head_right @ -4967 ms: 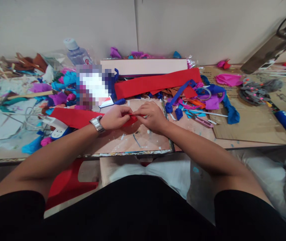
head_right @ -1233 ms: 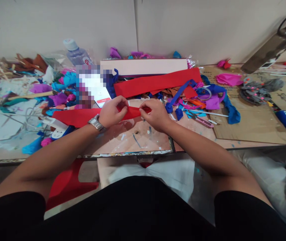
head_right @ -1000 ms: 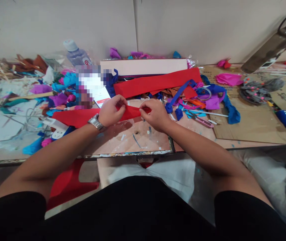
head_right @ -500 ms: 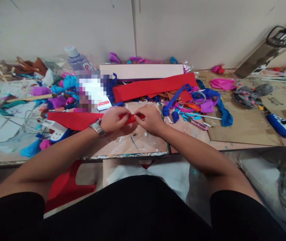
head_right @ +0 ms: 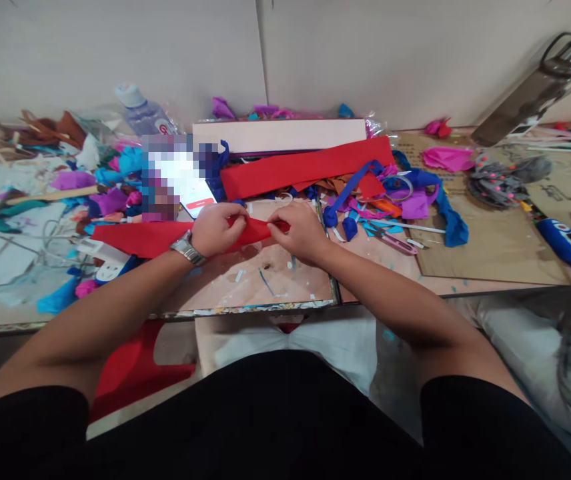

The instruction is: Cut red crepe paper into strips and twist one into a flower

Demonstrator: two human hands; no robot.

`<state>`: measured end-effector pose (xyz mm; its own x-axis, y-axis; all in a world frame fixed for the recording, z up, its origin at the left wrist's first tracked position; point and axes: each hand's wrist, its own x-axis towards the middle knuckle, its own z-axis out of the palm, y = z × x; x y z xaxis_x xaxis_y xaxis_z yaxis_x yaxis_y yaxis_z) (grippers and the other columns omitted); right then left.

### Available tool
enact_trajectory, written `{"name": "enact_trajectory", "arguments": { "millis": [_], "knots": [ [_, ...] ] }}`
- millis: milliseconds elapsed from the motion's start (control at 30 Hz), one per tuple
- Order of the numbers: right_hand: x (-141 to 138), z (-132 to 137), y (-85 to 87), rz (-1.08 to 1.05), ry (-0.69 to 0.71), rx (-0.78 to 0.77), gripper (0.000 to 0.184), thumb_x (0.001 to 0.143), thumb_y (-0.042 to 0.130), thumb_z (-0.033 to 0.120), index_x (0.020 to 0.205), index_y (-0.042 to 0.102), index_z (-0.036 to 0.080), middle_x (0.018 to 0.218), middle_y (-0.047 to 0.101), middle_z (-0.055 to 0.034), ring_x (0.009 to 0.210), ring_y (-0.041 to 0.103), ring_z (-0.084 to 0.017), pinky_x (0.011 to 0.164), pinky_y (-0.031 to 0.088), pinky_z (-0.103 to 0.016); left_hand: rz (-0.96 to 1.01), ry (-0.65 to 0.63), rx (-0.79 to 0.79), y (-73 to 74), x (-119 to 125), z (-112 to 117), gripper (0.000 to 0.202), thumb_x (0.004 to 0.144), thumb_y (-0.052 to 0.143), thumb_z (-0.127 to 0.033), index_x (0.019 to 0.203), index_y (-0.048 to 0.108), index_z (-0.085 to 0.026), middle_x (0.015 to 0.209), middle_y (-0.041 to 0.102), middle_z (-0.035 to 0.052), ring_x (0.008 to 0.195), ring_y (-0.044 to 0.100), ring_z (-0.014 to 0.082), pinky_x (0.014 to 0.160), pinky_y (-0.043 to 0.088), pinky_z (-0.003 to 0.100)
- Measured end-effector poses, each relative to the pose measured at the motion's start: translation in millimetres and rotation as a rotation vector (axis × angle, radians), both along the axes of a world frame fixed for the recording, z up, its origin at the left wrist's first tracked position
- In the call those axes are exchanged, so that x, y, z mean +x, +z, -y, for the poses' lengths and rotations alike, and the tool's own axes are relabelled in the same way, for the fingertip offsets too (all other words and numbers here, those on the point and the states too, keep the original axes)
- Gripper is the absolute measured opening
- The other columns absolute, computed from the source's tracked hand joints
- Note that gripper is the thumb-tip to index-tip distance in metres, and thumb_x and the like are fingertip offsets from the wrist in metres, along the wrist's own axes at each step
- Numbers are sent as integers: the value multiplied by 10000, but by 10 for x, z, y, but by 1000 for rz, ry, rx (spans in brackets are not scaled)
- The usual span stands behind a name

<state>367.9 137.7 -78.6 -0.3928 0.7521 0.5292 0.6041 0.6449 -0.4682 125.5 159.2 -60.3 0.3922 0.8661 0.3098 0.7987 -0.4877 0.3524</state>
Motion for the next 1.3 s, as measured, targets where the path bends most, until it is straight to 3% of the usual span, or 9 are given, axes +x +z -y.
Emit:
{"name": "enact_trajectory", "arguments": {
  "millis": [167,433,567,733,800,1000,1067,1167,1300],
  "knots": [
    [3,1,3,5,3,0,90,921,681,265,922,758,219,923,792,-68,905,680,-265,892,476,-428,39,-61,10,-35,-40,-45,325,851,507,-302,946,797,-190,945,808,81,863,721,270,802,512,388],
    [-23,14,-5,39,58,12,115,932,682,278,929,773,207,903,789,-67,886,670,-252,859,450,-408,35,-261,-22,11,29,75,397,930,481,-390,1015,801,-172,970,807,89,846,715,243,805,512,381],
    [-25,33,25,40,43,-8,120,938,673,280,931,772,211,907,786,-66,888,660,-248,863,444,-407,0,-192,-19,-9,29,53,357,863,497,-298,987,811,-185,930,808,79,818,714,244,764,498,374],
    [-18,44,39,10,11,-13,101,928,679,265,932,766,213,937,792,-69,919,669,-259,891,454,-416,-1,-24,17,-39,-17,-27,312,860,525,-300,941,807,-194,920,806,89,853,726,277,770,502,394],
    [-18,39,36,11,13,-8,99,924,682,258,928,768,208,936,794,-71,911,671,-257,889,455,-415,12,-16,26,-37,-32,-39,305,849,529,-288,944,802,-191,949,810,90,876,729,280,794,512,400],
    [-40,22,7,68,54,-13,136,944,682,284,952,800,216,903,799,-60,889,663,-250,865,440,-412,6,-324,57,-34,10,54,356,924,514,-362,1048,789,-172,994,806,90,875,721,257,866,521,406],
    [-53,26,-3,82,75,-8,149,956,683,300,963,809,220,899,799,-55,895,663,-248,870,439,-411,-22,-361,75,-48,33,89,365,954,506,-382,1048,787,-169,956,800,96,846,713,250,852,515,405],
    [-61,36,-6,90,81,0,151,958,684,301,958,809,218,898,799,-53,905,666,-246,875,441,-408,-50,-327,79,-58,47,102,346,969,495,-365,991,789,-183,882,787,90,792,696,232,792,504,383],
    [-43,40,17,59,34,-11,123,936,688,279,948,790,211,928,801,-64,901,667,-248,876,448,-412,-59,-185,60,-24,38,71,333,964,496,-352,964,788,-193,887,789,88,788,696,230,733,483,362]
  ]
}}
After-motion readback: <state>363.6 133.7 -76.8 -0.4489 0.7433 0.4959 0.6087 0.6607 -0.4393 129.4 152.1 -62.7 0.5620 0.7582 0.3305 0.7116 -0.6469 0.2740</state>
